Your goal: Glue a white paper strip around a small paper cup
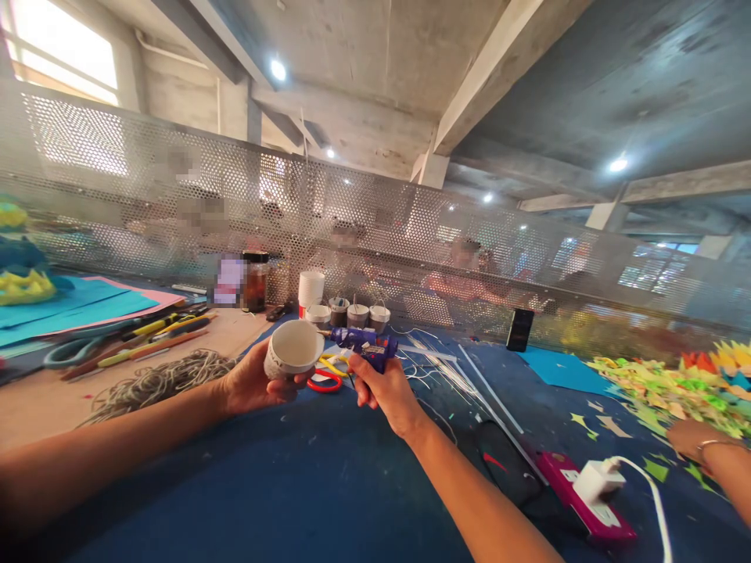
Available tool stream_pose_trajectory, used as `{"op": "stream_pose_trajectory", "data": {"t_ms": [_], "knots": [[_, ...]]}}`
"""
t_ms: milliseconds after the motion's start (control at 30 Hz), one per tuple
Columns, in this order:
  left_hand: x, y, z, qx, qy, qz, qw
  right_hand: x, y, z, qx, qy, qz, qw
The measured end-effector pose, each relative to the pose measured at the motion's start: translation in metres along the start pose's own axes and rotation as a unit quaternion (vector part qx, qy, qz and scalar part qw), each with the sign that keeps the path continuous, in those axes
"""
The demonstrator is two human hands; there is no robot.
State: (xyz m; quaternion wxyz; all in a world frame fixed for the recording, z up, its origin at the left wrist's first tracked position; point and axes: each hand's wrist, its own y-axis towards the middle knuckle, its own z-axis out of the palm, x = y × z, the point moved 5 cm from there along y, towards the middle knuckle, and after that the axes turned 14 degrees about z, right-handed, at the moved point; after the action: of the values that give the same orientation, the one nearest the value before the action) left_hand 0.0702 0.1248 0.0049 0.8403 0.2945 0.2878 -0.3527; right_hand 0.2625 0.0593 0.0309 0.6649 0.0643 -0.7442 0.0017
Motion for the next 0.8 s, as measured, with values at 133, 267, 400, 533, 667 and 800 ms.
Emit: {"op": "stream_pose_trajectory", "data": {"t_ms": [133,267,400,533,667,800], "knots": [[0.0024,-0.0004,-0.0008,0.01,-0.012,-0.005,1.0,0.0012,-0.0007,0.0016,0.0,0.004,0.001,1.0],[0.0048,0.0004,-0.0042,0.006,-0.011,-0.011,1.0,0.0049,-0.0015,0.001,-0.017,-0.011,0.003,1.0],[0.0051,0.0011,-0.0046,0.006,-0.009,-0.008,1.0,0.0049,-0.0009,-0.0005,-0.032,-0.039,0.001,0.999],[0.0036,0.0007,-0.0008,0.008,0.0,-0.005,1.0,0.0028,0.0001,-0.0019,-0.039,-0.065,0.003,0.997],[0.0019,0.0006,0.0008,0.0,0.003,-0.001,1.0,0.0041,-0.0004,-0.0035,-0.048,-0.095,0.004,0.994],[0.0012,0.0015,0.0003,-0.005,0.003,0.005,1.0,0.0053,-0.0008,-0.0034,-0.048,-0.114,-0.001,0.992]]}}
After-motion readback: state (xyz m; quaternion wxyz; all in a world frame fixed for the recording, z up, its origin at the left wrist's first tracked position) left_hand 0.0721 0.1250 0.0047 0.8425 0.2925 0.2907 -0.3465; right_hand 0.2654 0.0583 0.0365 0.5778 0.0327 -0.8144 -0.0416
